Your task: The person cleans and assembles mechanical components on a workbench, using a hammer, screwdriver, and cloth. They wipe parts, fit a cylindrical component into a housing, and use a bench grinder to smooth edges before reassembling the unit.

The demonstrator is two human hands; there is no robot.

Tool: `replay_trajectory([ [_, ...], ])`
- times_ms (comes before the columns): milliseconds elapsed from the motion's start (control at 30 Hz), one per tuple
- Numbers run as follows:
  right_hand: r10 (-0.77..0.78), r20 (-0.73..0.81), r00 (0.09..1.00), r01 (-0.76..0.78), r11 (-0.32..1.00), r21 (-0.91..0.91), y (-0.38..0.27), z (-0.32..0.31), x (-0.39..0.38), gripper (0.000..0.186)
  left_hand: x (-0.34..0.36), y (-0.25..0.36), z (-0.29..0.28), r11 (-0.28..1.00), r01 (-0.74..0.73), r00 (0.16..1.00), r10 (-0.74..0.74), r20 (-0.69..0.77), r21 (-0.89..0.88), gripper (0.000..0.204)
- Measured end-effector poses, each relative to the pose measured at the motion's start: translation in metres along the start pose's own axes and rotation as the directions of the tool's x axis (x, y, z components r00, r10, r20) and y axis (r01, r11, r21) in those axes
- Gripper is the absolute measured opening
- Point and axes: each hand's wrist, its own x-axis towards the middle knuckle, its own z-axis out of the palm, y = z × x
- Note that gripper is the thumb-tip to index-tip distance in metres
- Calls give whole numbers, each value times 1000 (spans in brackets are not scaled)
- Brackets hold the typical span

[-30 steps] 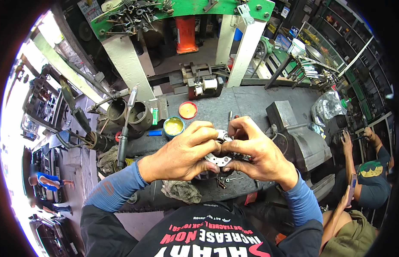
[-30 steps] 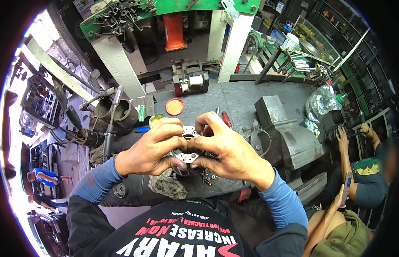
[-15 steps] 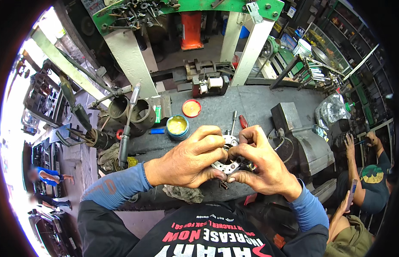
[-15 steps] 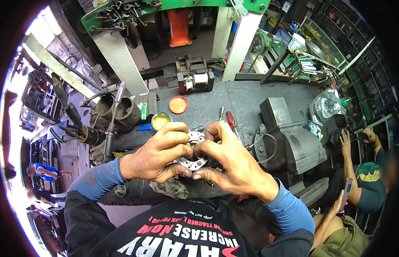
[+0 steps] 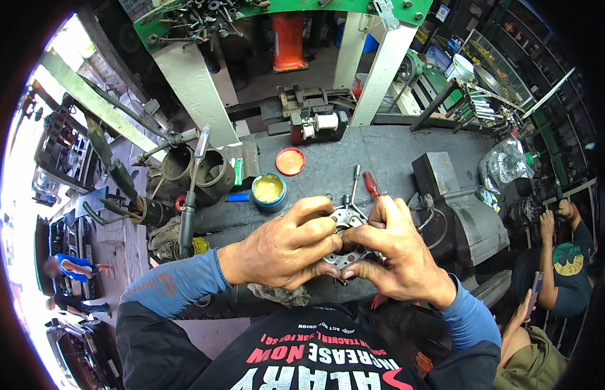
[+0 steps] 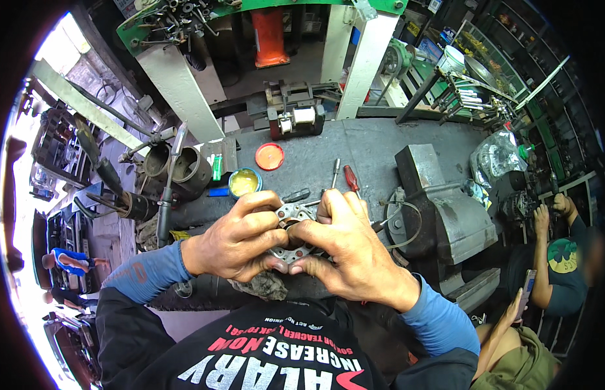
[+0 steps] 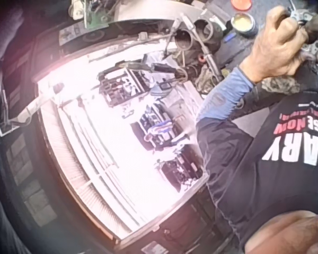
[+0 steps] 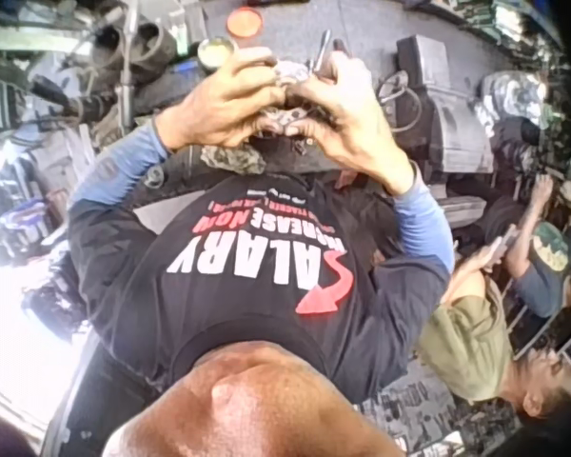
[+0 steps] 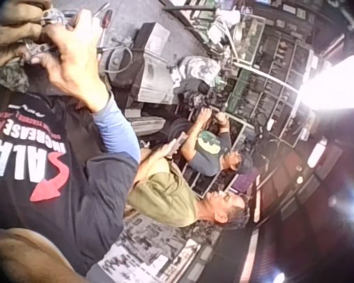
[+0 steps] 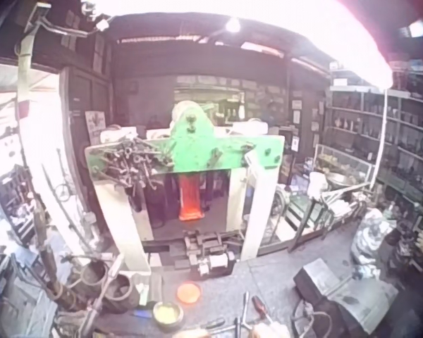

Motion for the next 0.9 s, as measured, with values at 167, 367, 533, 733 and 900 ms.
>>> replay_trajectory([
  [167, 36, 47, 998, -39, 997, 64, 1, 1, -5, 47, -2, 1, -2, 995, 104, 993, -104, -55, -7, 44],
  [367, 100, 112, 989, -102, 995, 14, 0, 5, -11, 46, -5, -2, 10, 962, 161, 984, -173, -35, -223, 43],
  [533, 98, 93, 991, -102, 994, 32, -1, 9, -10, 41, -11, 0, 13, 996, 1, 986, 15, -168, 94, 44],
  [733, 104, 113, 988, -106, 994, 14, -3, 8, -12, 42, -16, 13, 11, 978, 21, 990, 9, -144, 207, 46],
  [900, 111, 104, 988, -113, 993, 14, -5, 9, -12, 39, -15, 10, 12, 969, 36, 990, -1, -141, 243, 46],
])
